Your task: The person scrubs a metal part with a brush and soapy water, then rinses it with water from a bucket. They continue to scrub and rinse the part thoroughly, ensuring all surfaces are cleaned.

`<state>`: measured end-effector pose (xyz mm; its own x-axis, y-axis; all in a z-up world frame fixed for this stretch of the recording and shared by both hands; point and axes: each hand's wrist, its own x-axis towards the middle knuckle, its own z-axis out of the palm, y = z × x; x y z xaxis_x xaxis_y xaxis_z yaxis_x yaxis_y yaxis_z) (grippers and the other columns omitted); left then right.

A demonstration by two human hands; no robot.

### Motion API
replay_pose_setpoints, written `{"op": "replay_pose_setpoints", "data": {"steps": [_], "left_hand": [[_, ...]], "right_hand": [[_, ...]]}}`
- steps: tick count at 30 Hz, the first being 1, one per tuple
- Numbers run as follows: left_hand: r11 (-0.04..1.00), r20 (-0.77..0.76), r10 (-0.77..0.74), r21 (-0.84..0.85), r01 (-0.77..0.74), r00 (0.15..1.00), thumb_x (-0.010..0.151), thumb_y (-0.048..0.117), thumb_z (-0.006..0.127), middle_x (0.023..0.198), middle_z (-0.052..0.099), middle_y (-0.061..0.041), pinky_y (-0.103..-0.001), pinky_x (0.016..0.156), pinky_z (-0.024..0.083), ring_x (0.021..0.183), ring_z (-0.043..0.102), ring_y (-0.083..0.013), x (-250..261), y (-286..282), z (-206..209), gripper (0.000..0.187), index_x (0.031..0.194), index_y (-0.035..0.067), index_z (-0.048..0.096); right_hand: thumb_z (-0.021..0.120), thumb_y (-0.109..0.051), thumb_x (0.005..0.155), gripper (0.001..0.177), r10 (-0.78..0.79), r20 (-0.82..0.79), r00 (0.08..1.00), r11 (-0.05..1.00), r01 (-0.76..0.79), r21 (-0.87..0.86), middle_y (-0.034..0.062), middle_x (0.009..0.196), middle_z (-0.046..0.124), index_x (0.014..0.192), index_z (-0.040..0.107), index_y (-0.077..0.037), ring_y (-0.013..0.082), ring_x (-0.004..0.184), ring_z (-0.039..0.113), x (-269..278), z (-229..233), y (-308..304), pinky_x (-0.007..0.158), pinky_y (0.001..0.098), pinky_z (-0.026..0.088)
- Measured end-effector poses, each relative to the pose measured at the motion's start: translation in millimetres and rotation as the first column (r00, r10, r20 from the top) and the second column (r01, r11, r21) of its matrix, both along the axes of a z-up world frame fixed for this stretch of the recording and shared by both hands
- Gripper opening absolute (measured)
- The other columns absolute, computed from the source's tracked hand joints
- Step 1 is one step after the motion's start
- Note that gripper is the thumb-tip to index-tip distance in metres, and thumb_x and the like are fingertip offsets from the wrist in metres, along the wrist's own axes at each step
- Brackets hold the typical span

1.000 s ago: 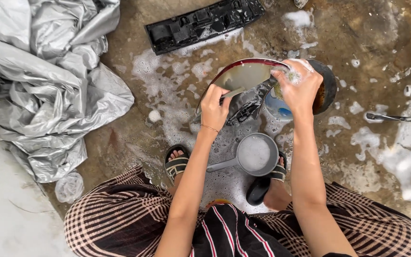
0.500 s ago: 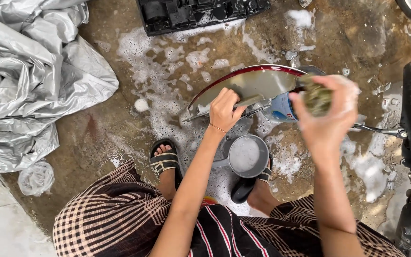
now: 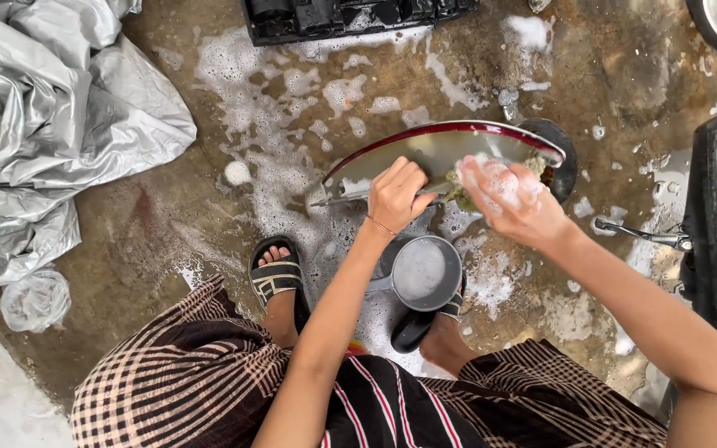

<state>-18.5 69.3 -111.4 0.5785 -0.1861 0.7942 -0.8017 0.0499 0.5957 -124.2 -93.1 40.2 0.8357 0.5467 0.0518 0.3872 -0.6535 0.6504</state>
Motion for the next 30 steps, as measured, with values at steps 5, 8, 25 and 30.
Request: {"op": "replay_pose_setpoints", "data": {"steps": [5,8,25,30], "left_hand": [[1.0,0.014,-0.023,0.008,0.023,1.0,0.105,0.055,0.044,0.064,0.038,-0.002,-0.031,0.049,0.045,0.058,0.048,-0.0247,1,9,7,0.053,0.071,0.014,0.049],[0.998,-0.003,-0.057,0.003,0.057,0.998,0.106,0.052,0.044,0.065,0.038,-0.005,-0.035,0.049,0.045,0.06,0.049,-0.0287,4,16,19,0.052,0.072,0.012,0.048],[0.997,-0.004,-0.082,0.002,0.082,0.997,0.106,0.049,0.047,0.067,0.041,-0.005,-0.034,0.05,0.047,0.061,0.05,-0.0288,5,14,17,0.05,0.073,0.011,0.049],[0.994,-0.014,-0.109,0.011,0.109,0.994,0.105,0.049,0.049,0.066,0.041,-0.005,-0.034,0.05,0.047,0.061,0.051,-0.0283,0,17,10,0.05,0.073,0.011,0.05]], "right_hand": [[0.062,-0.013,0.089,0.036,0.1,-0.071,0.992,0.985,-0.089,0.151,0.006,0.122,0.067,0.125,0.064,-0.013,0.0189,0.107,0.06,-23,-32,-46,0.092,0.0339,0.052],[0.069,-0.02,0.085,0.053,0.052,-0.248,0.967,0.958,0.022,0.286,0.0107,0.13,0.065,0.135,0.056,-0.006,0.0222,0.116,0.061,-49,-41,-72,0.098,0.0339,0.057],[0.047,-0.032,0.098,0.049,-0.142,0.006,0.99,0.988,0.142,-0.057,0.0168,0.143,0.055,0.139,0.055,-0.006,0.0295,0.141,0.049,14,28,55,0.124,0.0435,0.032],[0.065,-0.014,0.091,0.023,0.152,0.038,0.988,0.987,-0.154,0.053,0.0118,0.109,0.073,0.112,0.073,-0.008,0.0236,0.109,0.068,13,0,11,0.103,0.0384,0.057]]}}
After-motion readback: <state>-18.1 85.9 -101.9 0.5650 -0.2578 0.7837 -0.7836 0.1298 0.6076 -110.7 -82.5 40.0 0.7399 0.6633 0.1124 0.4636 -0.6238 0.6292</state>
